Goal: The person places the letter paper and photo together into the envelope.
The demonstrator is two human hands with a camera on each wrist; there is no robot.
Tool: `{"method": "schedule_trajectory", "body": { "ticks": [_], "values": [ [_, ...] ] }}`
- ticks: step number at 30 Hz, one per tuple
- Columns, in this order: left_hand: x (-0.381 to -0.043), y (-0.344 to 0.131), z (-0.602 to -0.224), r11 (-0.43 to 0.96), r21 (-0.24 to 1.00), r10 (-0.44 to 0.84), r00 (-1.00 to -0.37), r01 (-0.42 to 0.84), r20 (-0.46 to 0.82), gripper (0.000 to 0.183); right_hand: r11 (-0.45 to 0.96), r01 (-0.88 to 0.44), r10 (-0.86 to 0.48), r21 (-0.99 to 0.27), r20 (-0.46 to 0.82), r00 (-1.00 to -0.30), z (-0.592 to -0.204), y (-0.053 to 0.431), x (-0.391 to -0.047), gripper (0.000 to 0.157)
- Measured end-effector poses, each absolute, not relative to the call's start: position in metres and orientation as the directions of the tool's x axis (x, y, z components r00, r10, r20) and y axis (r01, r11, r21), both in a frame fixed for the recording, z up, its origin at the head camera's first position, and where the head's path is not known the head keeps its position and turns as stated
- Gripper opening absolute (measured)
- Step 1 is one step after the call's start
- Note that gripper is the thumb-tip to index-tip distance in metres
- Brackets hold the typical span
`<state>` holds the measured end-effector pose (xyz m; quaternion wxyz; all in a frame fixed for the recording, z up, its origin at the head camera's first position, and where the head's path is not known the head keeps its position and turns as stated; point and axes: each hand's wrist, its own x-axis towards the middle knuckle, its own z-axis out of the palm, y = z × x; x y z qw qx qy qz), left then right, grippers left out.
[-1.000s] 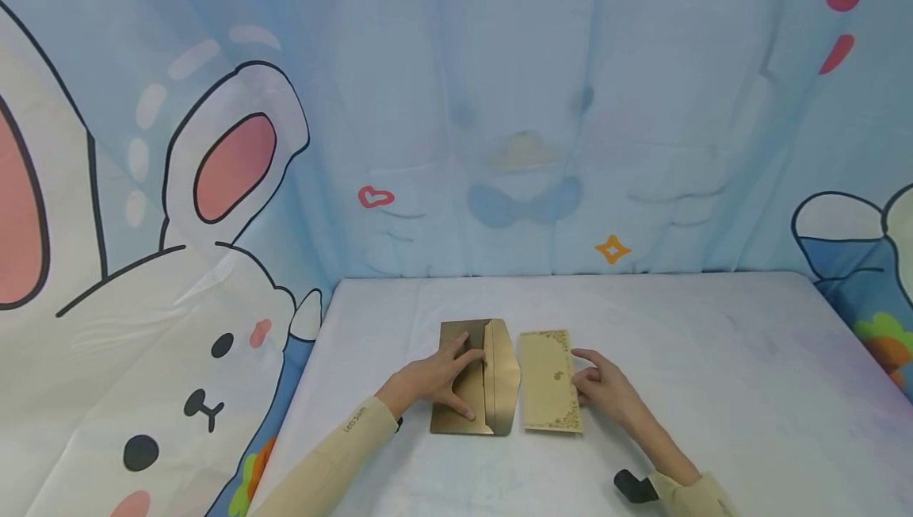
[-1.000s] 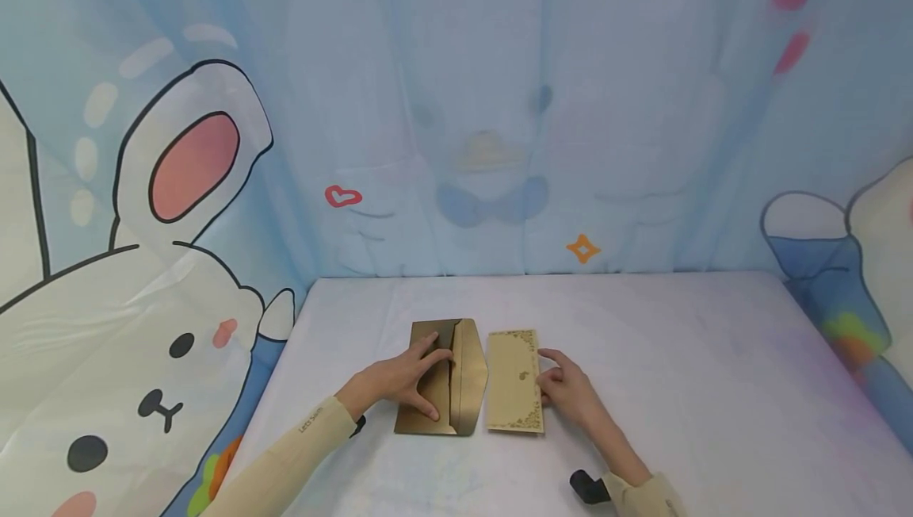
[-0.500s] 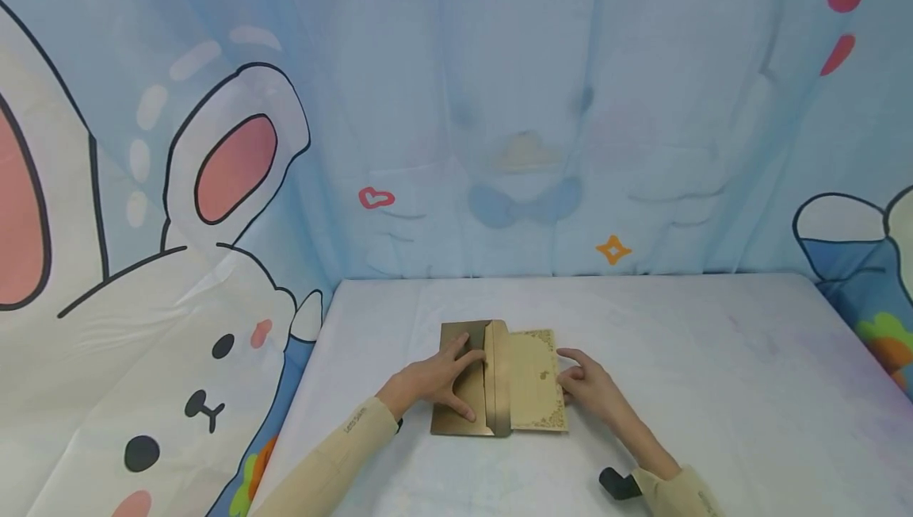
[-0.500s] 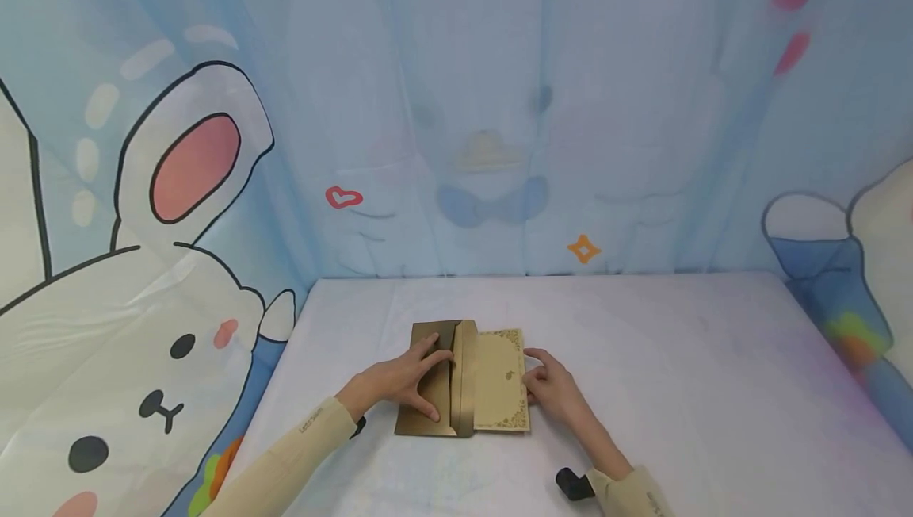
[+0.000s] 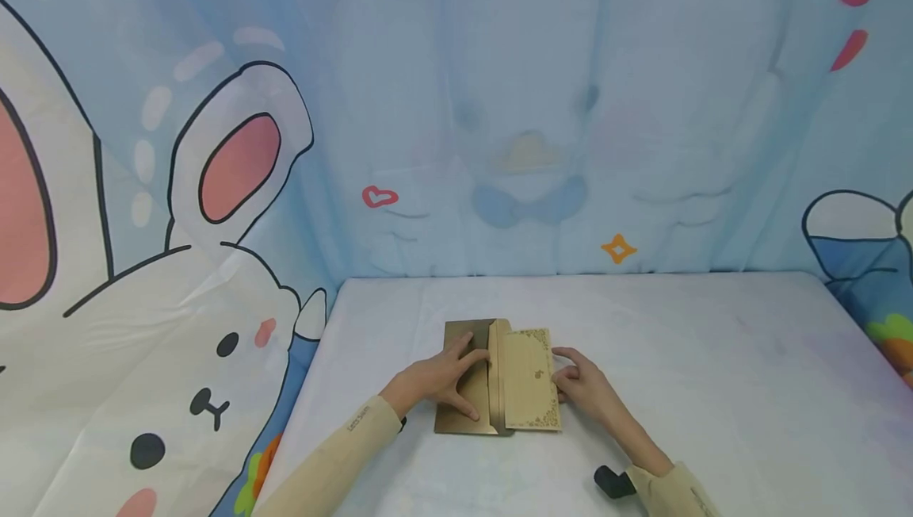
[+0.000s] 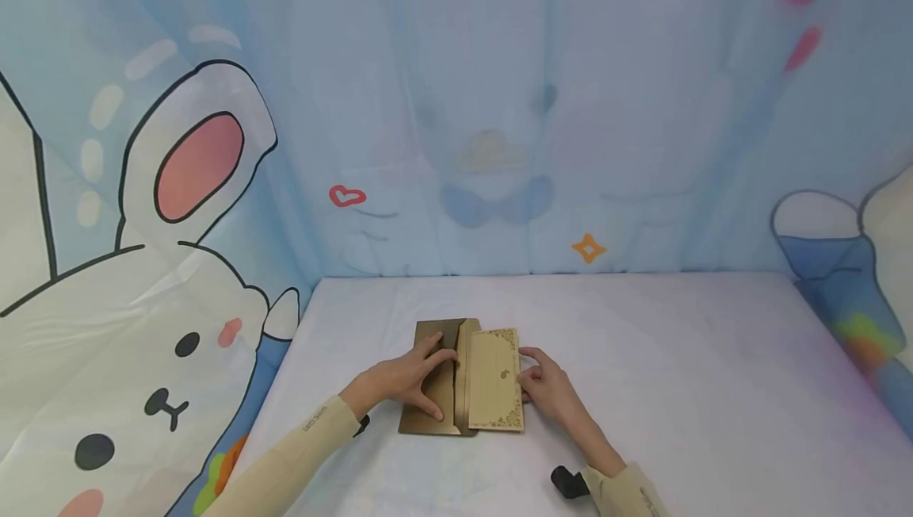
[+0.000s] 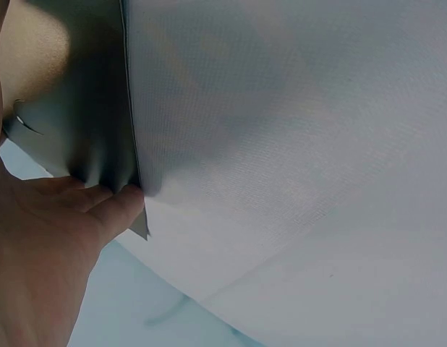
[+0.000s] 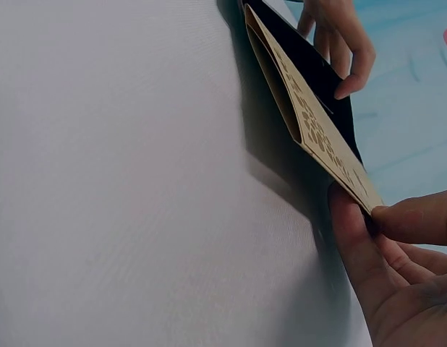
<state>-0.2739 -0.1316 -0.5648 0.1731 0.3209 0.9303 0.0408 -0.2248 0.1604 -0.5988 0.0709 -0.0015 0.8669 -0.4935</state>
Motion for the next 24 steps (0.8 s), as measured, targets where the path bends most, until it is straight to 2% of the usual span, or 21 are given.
{"method": "schedule_trajectory", "body": {
  "ticks": [24],
  "values": [
    [-0.276, -0.132, -0.565, 0.795, 0.200, 0.606, -0.733, 0.573, -0.308, 0.108, 0.517, 0.050, -0.112, -0.854, -0.125, -0.986, -0.588, 0.138, -0.241, 0.054]
  ]
}}
